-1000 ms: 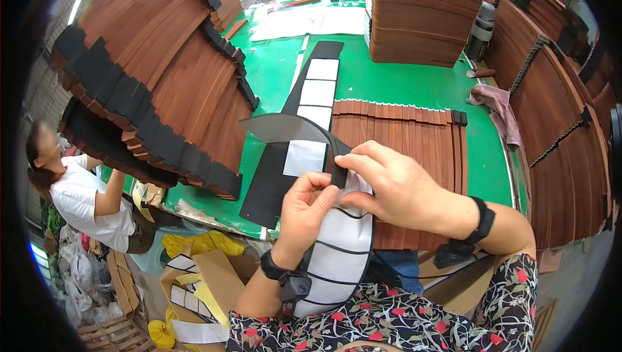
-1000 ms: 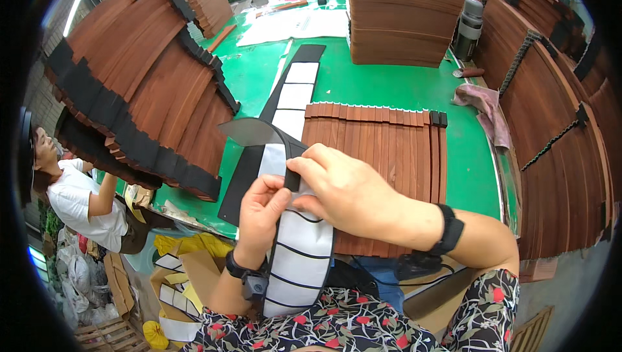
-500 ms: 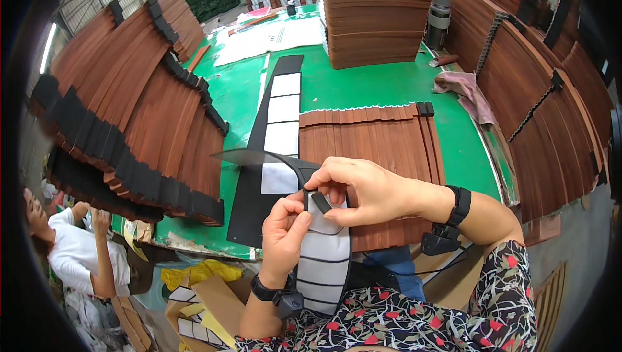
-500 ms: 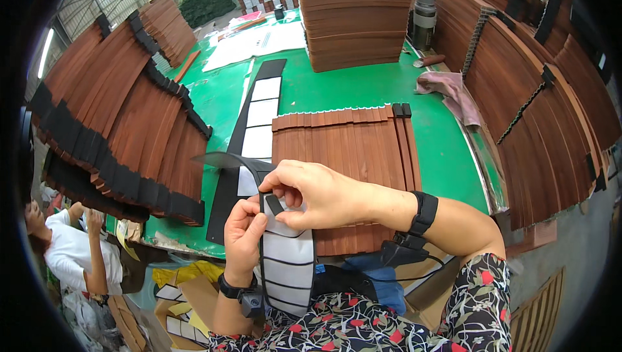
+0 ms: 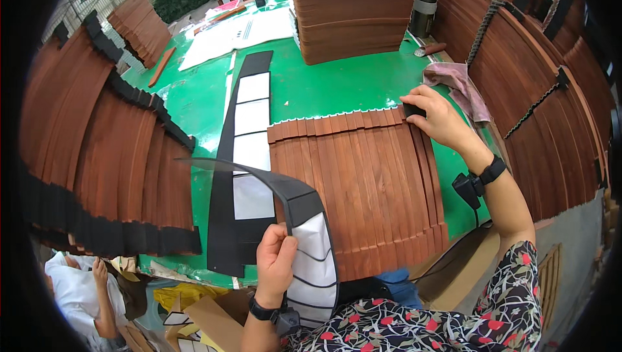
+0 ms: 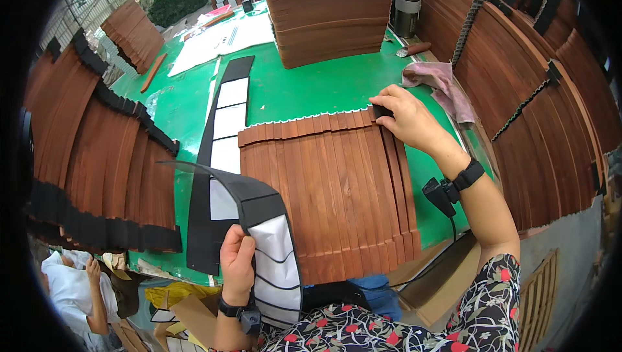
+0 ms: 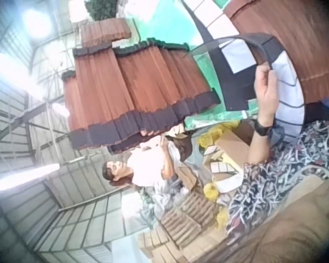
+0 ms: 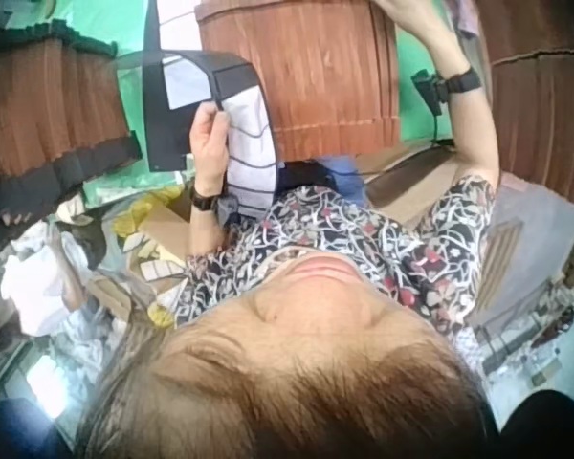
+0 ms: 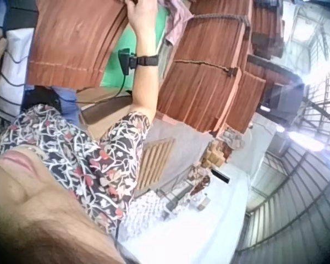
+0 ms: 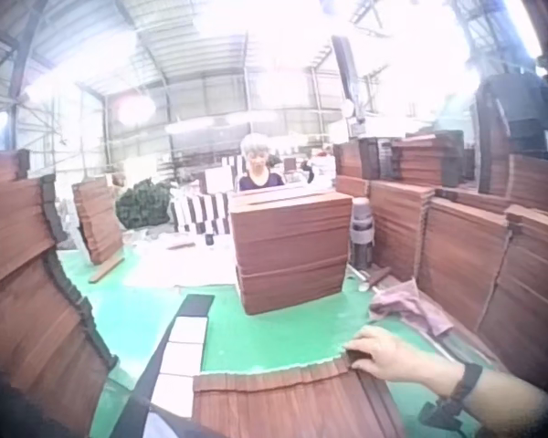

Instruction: The recorder is assembling and stacking wooden panels with black edge trim and white labels in a factory setting.

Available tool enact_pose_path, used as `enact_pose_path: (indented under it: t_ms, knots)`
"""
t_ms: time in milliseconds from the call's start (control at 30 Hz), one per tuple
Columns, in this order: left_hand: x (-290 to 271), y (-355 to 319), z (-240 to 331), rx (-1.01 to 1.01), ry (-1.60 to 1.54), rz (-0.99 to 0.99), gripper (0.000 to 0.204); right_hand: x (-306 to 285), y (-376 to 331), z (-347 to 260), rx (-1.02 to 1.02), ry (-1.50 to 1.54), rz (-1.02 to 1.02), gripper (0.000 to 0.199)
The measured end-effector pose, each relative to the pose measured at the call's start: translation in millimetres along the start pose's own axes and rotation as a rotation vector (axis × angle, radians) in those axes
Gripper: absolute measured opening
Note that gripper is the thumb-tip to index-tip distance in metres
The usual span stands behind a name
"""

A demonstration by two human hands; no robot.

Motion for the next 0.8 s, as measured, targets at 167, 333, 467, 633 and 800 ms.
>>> enact_pose_path:
  t_ms: [167,333,467,633,800]
  knots:
    - [-1,-1,0,0.005,-0.002,0.002,0.01,0,4,6,0.034,0.028,-0.087,0.037]
    - [-2,-3,0,0.0,0.025,0.017,0.013,-1,7,4,0.055,0.028,-0.153,0.037]
    - [0,-2,2,0.008,0.056,0.014,0.017,-3,9,2,0.046,0.141,-0.155,0.037]
    - [1,-2,2,0.011,0.062,0.017,0.018,-1,8,-2,0.046,0.0,-0.161,0.037]
    - [0,-3,2,0.011,0.061,0.014,0.019,-2,11,-1,0.033,-0.034,-0.158,0.038]
Point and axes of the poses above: each hand's wrist, its own y-axis towards the middle knuckle, its own x-axis out of the palm, z = x × y, the point moved 4 cm from there along y, towards the middle knuckle, and after that the axes turned 11 degrees about -z, right-handed, at the moved point
